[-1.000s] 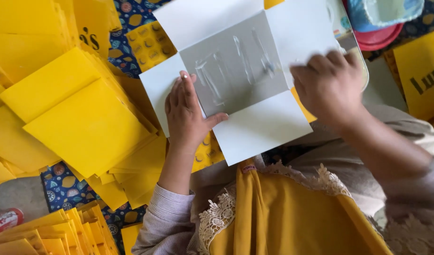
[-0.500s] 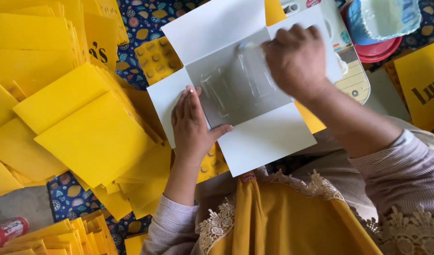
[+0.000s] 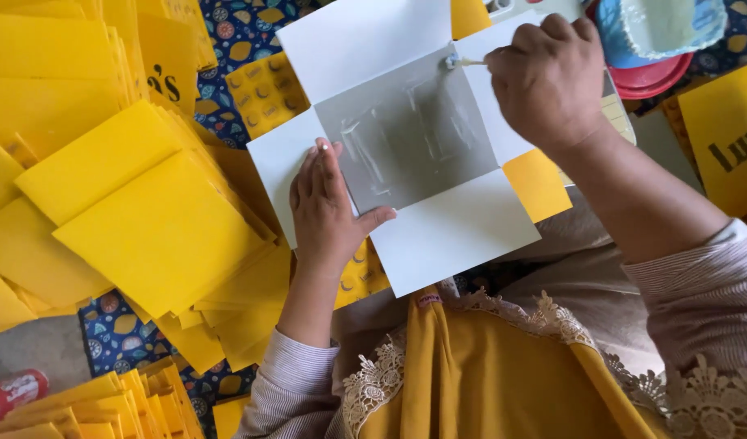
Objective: The person sits on the floor and applies glue with a small stick onto white cardstock sheets, then lays a yellow printed paper over the glued surface and presses it flat. They smooth the assembled sheets by hand and stack finished pieces with a pile of yellow printed papers.
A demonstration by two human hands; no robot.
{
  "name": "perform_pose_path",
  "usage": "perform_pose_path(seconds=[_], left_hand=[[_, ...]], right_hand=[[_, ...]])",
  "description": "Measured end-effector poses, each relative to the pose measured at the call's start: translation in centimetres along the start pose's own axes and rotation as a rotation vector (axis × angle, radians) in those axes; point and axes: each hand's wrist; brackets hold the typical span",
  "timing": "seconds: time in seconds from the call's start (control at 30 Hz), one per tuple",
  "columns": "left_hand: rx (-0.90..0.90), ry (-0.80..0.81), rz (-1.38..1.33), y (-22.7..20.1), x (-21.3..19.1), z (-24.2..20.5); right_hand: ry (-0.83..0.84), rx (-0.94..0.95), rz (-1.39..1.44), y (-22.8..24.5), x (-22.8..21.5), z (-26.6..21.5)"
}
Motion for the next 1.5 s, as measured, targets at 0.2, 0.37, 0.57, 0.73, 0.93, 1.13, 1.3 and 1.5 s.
perform_pose_path(seconds=[0.2,0.37,0.57,0.73,0.93,1.13,1.3,1.5], left_hand=[[-0.013,0.039,0.009,0.2,0.4,0.0],[-0.005,0.035,0.015,-0.1,0.0,0.1],[0.001,0.045,-0.002,-0.3,0.0,0.3],[-0.025,0.094,0.041,0.0,-0.2,0.1],[-0.021,0.097,0.031,-0.2,-0.1,0.2],[0.013,0.074,0.053,-0.5,-0.4,0.1],[-0.002,0.074,0.034,-0.2,-0.1,0.2],[-0.085,0.234,0.055,-0.6,-0.7,0.6]], right_hand=[[0.062,-0.008,0.208,3.5,-0.9,0.1],[0.052,0.034,0.467,1.5,-4.1,-1.2],[0.204,-0.086,0.321,2.9,-6.8,-5.3],[0.263,-0.083,0.073,0.0,-7.5,-7.4],[0.208,0.155,0.292,-2.3,-9.6,-7.6],[0.165,0.141,0.478,0.1,-9.7,-5.4],[-0.1,0.407,0.604,-5.5,-6.4,-8.6],[0.005,0.717,0.145,-9.7,1.5,-15.2]])
Point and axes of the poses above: each hand's wrist, its own z-axis towards the middle knuckle, its own x-axis out of the palm, y = z × x, and after that the axes turned 2 degrees about -z, right-handed
